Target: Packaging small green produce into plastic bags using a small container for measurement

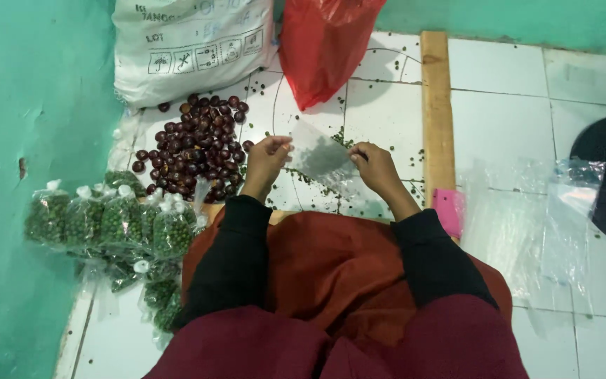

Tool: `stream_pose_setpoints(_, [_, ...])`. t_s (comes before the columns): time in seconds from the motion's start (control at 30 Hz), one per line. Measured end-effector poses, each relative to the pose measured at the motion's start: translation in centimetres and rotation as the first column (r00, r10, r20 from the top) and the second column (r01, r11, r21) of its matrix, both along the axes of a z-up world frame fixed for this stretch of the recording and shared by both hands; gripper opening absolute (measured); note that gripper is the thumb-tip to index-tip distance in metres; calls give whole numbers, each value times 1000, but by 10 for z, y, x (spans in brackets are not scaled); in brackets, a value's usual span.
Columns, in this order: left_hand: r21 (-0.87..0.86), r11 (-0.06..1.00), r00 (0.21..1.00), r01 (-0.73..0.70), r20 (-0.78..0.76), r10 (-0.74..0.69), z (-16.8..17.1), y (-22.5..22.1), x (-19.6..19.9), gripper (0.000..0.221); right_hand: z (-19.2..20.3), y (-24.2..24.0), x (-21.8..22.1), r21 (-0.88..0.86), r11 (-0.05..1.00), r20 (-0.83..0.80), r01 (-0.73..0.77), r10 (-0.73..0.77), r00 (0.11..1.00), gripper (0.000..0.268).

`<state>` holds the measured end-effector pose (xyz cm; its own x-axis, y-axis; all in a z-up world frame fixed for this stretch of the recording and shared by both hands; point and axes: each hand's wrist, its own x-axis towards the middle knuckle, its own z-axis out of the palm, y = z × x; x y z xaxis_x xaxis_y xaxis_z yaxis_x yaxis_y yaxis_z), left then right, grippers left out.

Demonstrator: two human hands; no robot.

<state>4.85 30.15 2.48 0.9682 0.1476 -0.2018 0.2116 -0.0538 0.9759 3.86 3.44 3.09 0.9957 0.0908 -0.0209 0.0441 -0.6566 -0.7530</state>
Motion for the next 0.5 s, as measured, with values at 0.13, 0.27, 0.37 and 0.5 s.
stream_pose_setpoints(0.13, [-107, 991, 993, -80, -91, 70, -19, -10, 8, 13, -12, -3, 5, -40, 999, 94, 5, -1, 996, 25])
stream_pose_setpoints(0.27, [-293, 948, 990, -126, -104, 99, -1, -33, -2, 17, 0, 10, 1, 85, 992, 257, 89, -108, 960, 21])
stream_pose_setpoints(0.37, [-413, 911, 995, -18, -99, -25, 15, -60, -8, 22, 11, 31, -2, 318, 948, 167, 9, -66, 984, 25])
stream_pose_setpoints(0.5, [-532, 845, 982, 44, -132, -134, 9, -72, -14, 38, 12, 37, -4, 491, 868, 83, -75, 39, 996, 40])
